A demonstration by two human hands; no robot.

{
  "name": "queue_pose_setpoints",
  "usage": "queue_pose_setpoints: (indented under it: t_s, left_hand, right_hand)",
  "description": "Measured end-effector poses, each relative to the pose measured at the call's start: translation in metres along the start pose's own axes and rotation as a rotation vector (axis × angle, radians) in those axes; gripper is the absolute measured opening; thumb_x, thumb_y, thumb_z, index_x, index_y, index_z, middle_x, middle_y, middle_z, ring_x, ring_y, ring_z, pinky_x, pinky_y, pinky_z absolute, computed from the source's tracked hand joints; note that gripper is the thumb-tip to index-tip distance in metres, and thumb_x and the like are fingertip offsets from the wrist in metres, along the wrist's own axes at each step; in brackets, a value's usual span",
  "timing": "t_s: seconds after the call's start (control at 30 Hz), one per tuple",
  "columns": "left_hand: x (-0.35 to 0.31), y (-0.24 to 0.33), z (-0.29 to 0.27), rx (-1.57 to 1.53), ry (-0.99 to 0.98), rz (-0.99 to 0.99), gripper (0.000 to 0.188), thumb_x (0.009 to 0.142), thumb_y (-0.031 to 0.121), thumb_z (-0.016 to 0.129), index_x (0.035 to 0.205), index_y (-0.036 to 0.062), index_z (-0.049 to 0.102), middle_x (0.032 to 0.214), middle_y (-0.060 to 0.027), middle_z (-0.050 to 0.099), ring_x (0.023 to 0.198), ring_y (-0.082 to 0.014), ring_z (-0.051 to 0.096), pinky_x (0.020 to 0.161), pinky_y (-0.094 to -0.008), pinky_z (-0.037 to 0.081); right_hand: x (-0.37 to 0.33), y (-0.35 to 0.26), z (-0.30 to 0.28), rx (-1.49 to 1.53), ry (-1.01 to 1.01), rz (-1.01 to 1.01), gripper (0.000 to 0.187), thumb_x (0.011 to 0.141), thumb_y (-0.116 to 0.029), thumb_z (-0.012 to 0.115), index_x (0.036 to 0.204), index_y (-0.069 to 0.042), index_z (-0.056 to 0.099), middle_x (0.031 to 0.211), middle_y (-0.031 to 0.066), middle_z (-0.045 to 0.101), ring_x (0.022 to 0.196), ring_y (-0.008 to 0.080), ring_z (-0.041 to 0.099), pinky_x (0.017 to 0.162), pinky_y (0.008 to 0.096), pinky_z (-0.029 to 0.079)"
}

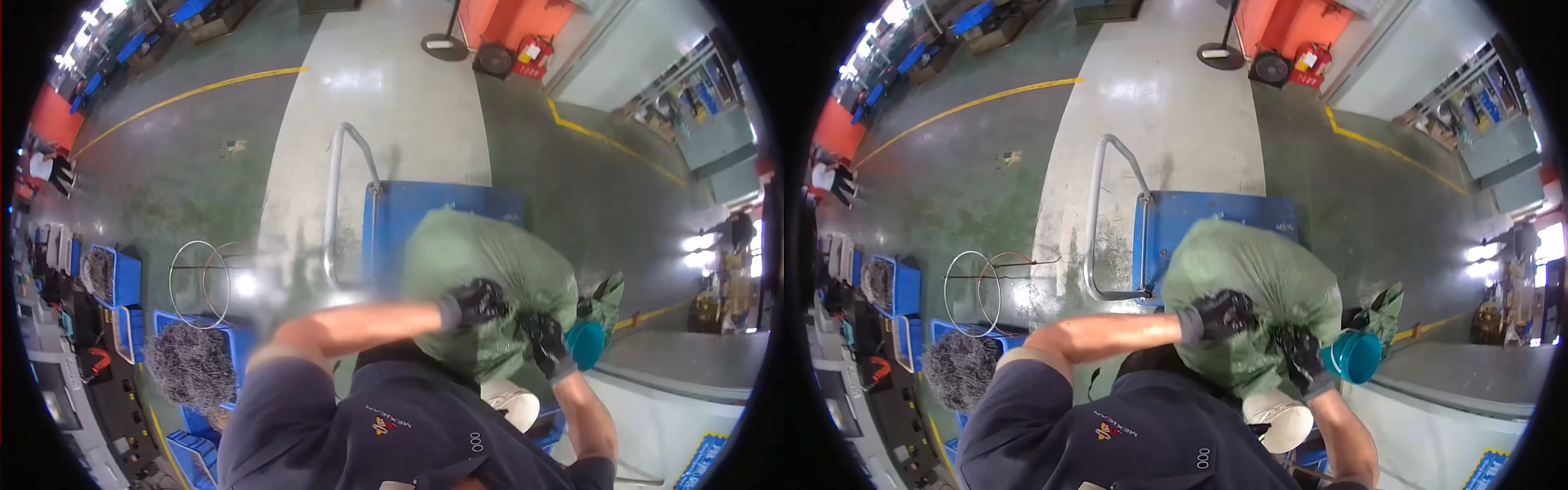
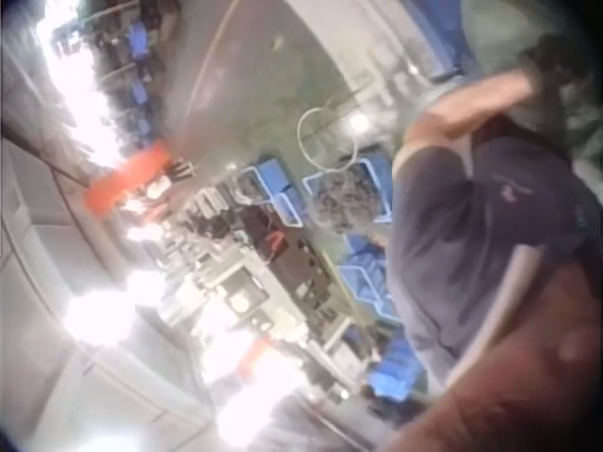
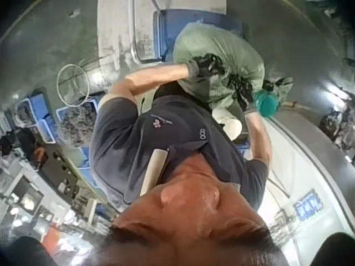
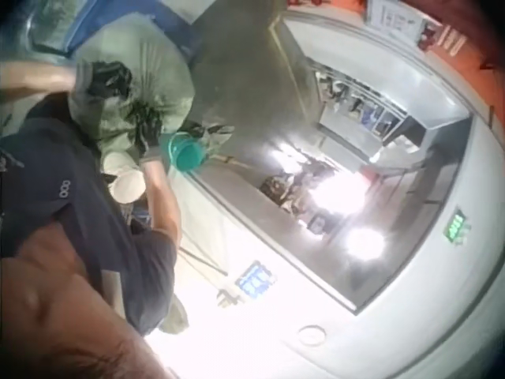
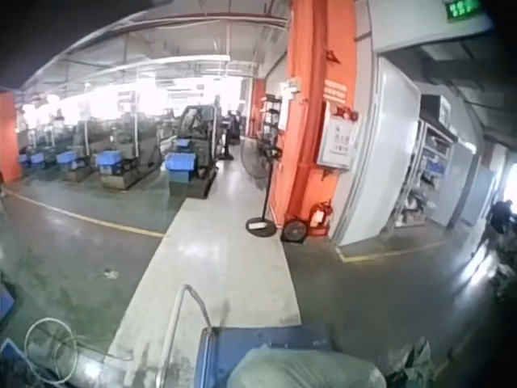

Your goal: Transferring metal shavings from blue bins into a large green sack using a plastic container as a scoop, then sealing the sack.

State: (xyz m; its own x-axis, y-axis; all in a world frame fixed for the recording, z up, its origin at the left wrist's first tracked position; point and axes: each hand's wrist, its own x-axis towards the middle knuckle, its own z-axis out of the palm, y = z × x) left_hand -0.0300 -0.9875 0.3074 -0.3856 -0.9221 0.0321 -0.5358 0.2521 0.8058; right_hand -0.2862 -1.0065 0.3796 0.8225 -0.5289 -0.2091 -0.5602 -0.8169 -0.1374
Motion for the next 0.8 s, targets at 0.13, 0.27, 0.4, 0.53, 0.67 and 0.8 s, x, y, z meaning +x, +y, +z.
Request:
queue_pose_setpoints:
  t_s: [0.13,0.27,0.4,0.53,0.67,0.8]
  left_hand:
    - [0.013,-0.074,-0.007,-0.432,0.139,0.029,0.04,0.085,0.036,0.054,0.112,0.0062,0.059,0.113,-0.0156,0.057,0.103,-0.0342,0.053,0.095,-0.0422,0.039]
    - [0.024,-0.153,-0.027,0.316,0.148,-0.213,0.036,0.09,0.029,0.045,0.115,0.0063,0.059,0.119,-0.0152,0.057,0.11,-0.0333,0.051,0.097,-0.0416,0.039]
    - [-0.029,-0.198,-0.08,0.546,0.528,-0.537,0.036,0.086,0.027,0.052,0.113,0.003,0.059,0.114,-0.0174,0.059,0.107,-0.0343,0.053,0.097,-0.0416,0.039]
    - [-0.102,-0.158,-0.148,1.029,0.932,-1.03,0.053,0.081,0.036,0.06,0.124,0.0066,0.052,0.119,-0.0173,0.057,0.109,-0.0332,0.054,0.097,-0.0397,0.041]
    - [-0.134,-0.184,-0.129,0.616,0.941,-1.305,0.066,0.078,0.046,0.059,0.127,0.0038,0.047,0.11,-0.0205,0.06,0.103,-0.0327,0.058,0.089,-0.0378,0.045]
    - [-0.159,-0.18,-0.122,0.319,1.105,-1.336,0.054,0.078,0.037,0.061,0.12,0.0052,0.054,0.099,-0.0216,0.063,0.094,-0.0362,0.06,0.085,-0.0407,0.046]
  right_hand:
    - [0.071,0.027,0.036,0.058,0.128,-0.064,0.053,0.078,0.002,0.045,0.131,-0.005,0.046,0.13,0.0132,0.05,0.12,0.0301,0.045,0.103,0.0419,0.033]
    - [0.18,0.078,0.159,0.049,0.11,-0.089,0.043,0.086,-0.009,0.039,0.127,-0.008,0.051,0.124,0.0147,0.054,0.112,0.0305,0.051,0.096,0.04,0.039]
    - [0.297,0.078,0.223,0.786,0.347,0.223,0.028,0.089,-0.02,0.045,0.104,-0.003,0.062,0.093,0.0162,0.065,0.087,0.0328,0.061,0.077,0.0377,0.047]
    - [0.355,0.064,0.183,1.115,-0.011,0.303,0.025,0.094,-0.023,0.047,0.101,-0.004,0.063,0.09,0.0198,0.064,0.081,0.0314,0.061,0.069,0.0387,0.046]
    - [0.381,0.068,0.163,0.865,-0.13,0.49,0.038,0.087,-0.042,0.056,0.101,-0.008,0.065,0.083,0.0093,0.066,0.069,0.0237,0.063,0.058,0.0365,0.046]
    - [0.344,0.028,0.071,1.855,-0.162,0.566,0.039,0.084,-0.027,0.065,0.112,-0.001,0.058,0.1,0.01,0.061,0.082,0.0247,0.061,0.065,0.0333,0.053]
